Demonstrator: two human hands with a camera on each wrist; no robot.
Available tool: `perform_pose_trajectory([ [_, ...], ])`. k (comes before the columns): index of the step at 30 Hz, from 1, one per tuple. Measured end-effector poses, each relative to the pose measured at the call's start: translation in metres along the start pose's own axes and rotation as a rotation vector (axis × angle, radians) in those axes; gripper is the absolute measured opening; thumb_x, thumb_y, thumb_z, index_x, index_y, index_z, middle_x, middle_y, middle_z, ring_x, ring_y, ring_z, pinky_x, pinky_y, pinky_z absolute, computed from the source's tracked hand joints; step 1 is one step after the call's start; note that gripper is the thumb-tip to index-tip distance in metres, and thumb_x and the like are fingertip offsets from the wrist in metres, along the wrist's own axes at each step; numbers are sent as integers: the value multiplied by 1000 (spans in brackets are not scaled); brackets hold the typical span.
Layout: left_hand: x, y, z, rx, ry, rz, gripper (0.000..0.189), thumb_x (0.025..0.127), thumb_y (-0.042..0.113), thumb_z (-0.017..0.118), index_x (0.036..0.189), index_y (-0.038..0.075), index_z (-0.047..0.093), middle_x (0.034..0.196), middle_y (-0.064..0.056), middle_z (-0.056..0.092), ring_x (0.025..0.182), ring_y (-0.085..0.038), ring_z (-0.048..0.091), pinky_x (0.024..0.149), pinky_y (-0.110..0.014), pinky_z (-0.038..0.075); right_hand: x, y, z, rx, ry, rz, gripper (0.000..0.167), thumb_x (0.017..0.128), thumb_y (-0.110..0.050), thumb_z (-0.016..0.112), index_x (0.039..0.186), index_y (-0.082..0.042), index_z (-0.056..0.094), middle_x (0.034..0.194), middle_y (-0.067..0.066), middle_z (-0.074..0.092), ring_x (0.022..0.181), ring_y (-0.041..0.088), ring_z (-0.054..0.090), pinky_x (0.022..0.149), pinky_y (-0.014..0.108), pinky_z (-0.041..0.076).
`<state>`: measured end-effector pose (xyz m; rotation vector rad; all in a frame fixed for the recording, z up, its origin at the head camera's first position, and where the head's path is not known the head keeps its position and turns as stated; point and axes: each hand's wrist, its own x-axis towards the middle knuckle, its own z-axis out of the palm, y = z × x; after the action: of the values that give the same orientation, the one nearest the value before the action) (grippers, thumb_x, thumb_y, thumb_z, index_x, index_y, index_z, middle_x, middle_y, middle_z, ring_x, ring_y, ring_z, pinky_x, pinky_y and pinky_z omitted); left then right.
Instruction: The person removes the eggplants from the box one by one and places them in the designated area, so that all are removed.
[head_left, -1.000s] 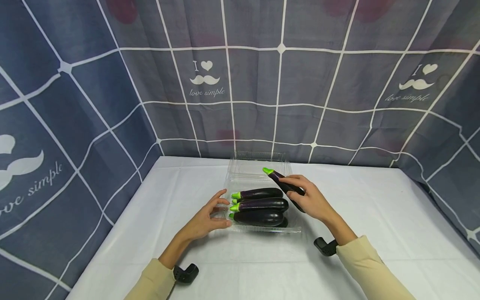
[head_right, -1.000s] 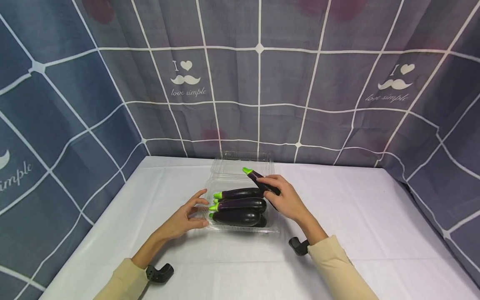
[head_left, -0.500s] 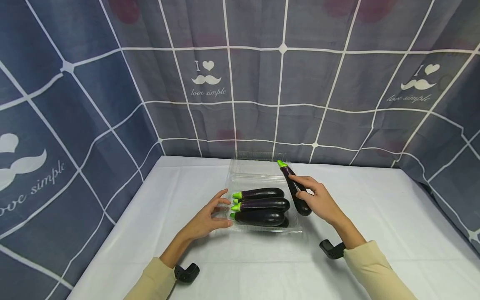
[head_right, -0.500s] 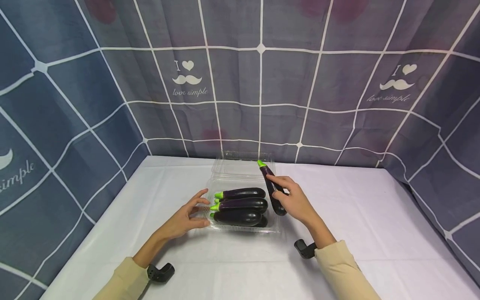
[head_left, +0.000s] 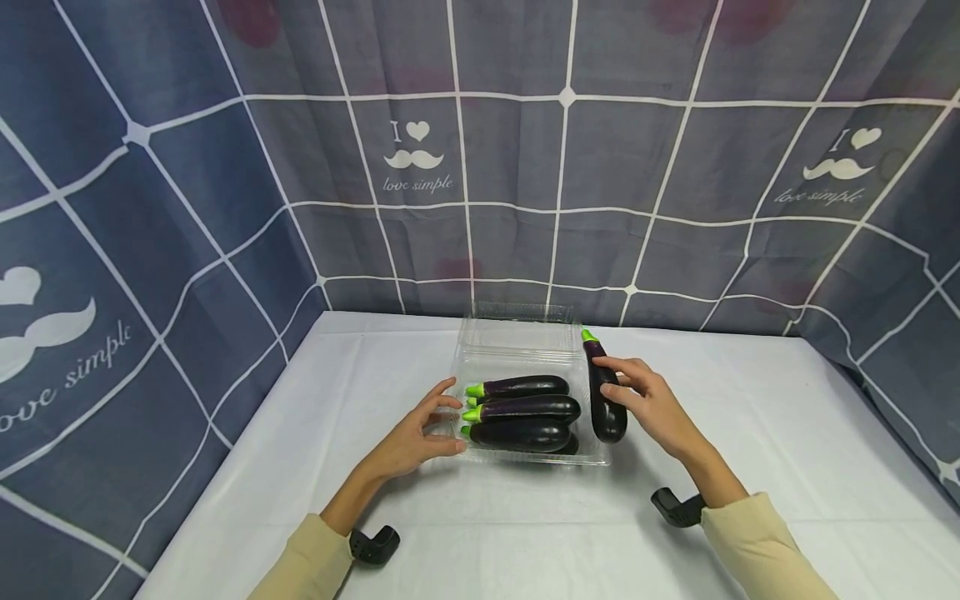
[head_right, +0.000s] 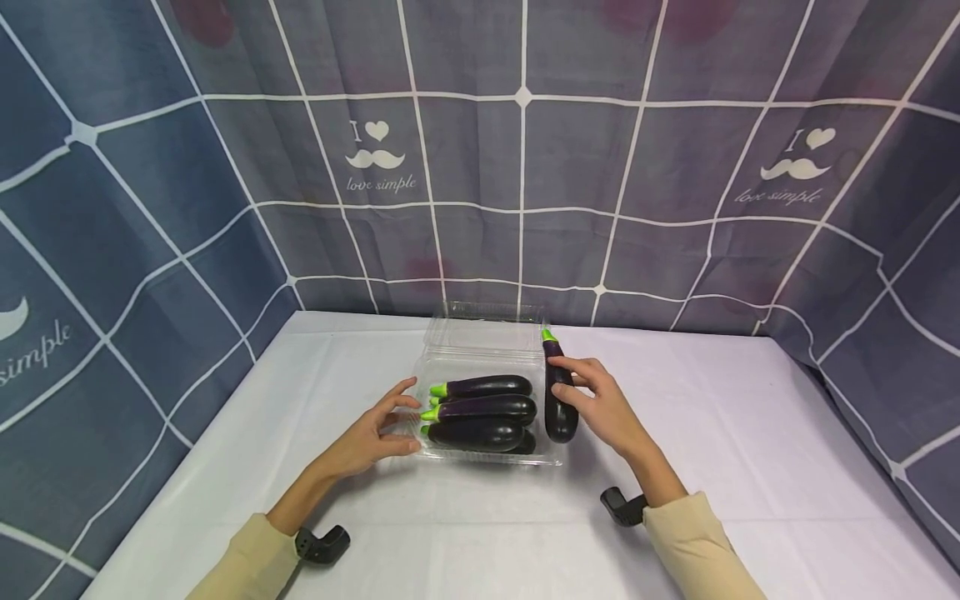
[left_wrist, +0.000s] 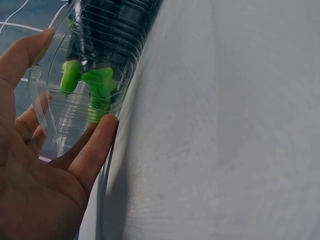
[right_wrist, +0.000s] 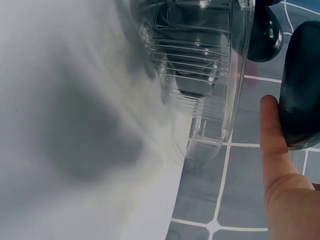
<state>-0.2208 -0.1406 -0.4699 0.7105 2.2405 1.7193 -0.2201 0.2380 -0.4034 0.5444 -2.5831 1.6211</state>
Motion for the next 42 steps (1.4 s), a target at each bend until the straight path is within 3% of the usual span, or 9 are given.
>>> perform_pose_trajectory([
  [4, 0, -1, 0, 6, 0, 1, 48, 89, 15, 76, 129, 6, 52, 164, -7, 9, 137, -45, 30, 95, -42, 48, 0, 4, -1, 29, 7, -40, 45, 95, 0, 55, 140, -2, 53, 135, 19, 49, 112, 38, 57, 89, 29, 47],
  [7, 0, -1, 0, 9, 1, 1, 49, 88, 14, 76, 130, 5, 51, 164, -7, 9, 136, -45, 30, 95, -42, 48, -2, 7, -1, 29, 8, -39, 47, 92, 2, 57, 139, -2, 53, 137, 19, 49, 113, 38, 56, 88, 24, 46],
  [11, 1, 0, 0, 5, -2, 0, 50, 89, 14, 76, 131, 3, 50, 164, -7, 9, 136, -45, 31, 95, -43, 49, -5, 8, -3, 15, 9, -13, 48, 92, 0, 60, 139, -3, 54, 137, 18, 49, 115, 40, 55, 87, 28, 47],
  [19, -1, -1, -1, 4, 3, -13, 50, 88, 13, 76, 131, 4, 51, 164, -3, 9, 136, -45, 32, 94, -43, 49, -9, 11, -7, -18, 10, 18, 49, 91, -2, 62, 139, -5, 55, 137, 16, 49, 117, 40, 53, 93, 50, 43],
  [27, 0, -1, -1, -6, -5, -13, 49, 89, 13, 75, 130, 5, 51, 164, -4, 8, 137, -46, 29, 95, -43, 49, -13, 23, -13, -42, -6, 75, 49, 91, -4, 64, 139, -5, 55, 136, 17, 49, 118, 39, 54, 88, 35, 47],
  [34, 0, -1, -1, 1, -8, -11, 48, 89, 15, 76, 130, 8, 52, 164, -3, 8, 137, -46, 29, 95, -42, 49, -14, 34, -12, -90, -12, 154, 50, 90, -7, 65, 139, -2, 54, 135, 22, 50, 115, 39, 53, 85, 37, 47],
  [42, 1, 0, 0, 3, -6, -7, 49, 90, 14, 75, 131, 6, 51, 164, -6, 8, 137, -47, 29, 95, -43, 49, -15, 44, -10, -147, -26, 180, 50, 88, -9, 66, 136, -1, 56, 133, 24, 50, 116, 42, 51, 86, 43, 46],
])
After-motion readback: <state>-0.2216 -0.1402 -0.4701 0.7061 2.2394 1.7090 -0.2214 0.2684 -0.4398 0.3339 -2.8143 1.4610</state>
